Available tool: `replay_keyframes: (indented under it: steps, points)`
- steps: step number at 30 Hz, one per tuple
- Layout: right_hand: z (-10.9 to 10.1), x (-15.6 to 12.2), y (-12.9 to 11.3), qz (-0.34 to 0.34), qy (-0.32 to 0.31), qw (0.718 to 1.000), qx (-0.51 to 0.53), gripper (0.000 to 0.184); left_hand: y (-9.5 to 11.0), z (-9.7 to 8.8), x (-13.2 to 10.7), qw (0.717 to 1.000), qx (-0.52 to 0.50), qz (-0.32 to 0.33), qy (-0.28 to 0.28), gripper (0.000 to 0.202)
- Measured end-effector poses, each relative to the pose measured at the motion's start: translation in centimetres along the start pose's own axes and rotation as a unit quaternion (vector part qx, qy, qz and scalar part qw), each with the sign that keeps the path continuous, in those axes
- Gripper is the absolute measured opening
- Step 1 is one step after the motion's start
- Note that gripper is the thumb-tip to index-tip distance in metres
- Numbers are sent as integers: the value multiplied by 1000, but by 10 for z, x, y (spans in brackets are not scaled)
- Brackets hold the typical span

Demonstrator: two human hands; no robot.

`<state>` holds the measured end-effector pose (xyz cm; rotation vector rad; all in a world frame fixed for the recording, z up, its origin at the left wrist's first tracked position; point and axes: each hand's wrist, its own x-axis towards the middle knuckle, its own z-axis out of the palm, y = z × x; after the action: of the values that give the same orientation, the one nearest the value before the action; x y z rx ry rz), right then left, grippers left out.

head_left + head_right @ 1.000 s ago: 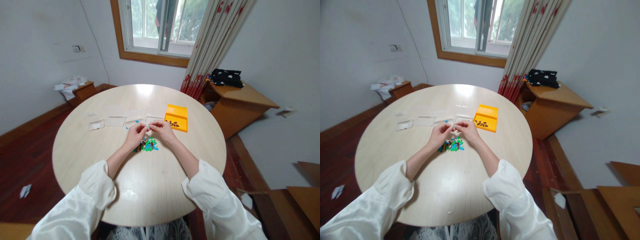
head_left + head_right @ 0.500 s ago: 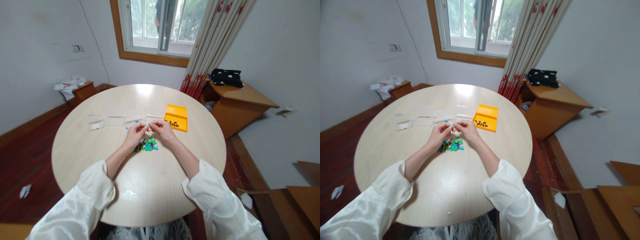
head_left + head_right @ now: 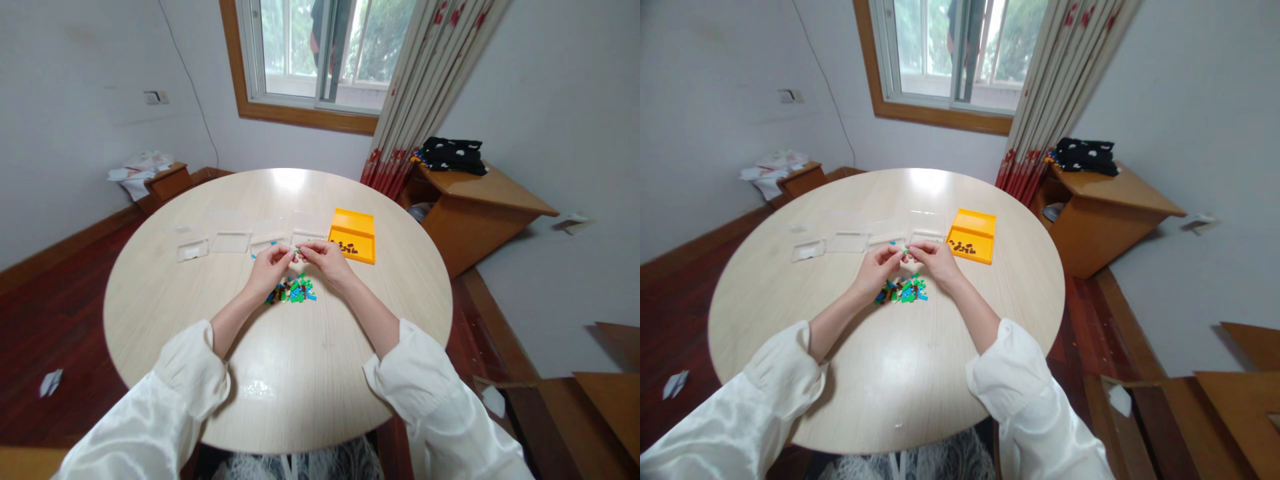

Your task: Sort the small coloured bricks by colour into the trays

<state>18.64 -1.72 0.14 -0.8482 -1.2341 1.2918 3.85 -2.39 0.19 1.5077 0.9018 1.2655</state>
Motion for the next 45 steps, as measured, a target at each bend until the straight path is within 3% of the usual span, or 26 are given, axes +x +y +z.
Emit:
replay_keyframes:
  steps: [24,45]
  points:
    - [-1,-2,-4,23,-21,999,-19,25,-2,-2,0,1000,20,10,9,27]
    - [3,-5,-6,-39,-27,994,-95,14,-2,-1,0,1000,-14,-20,9,32]
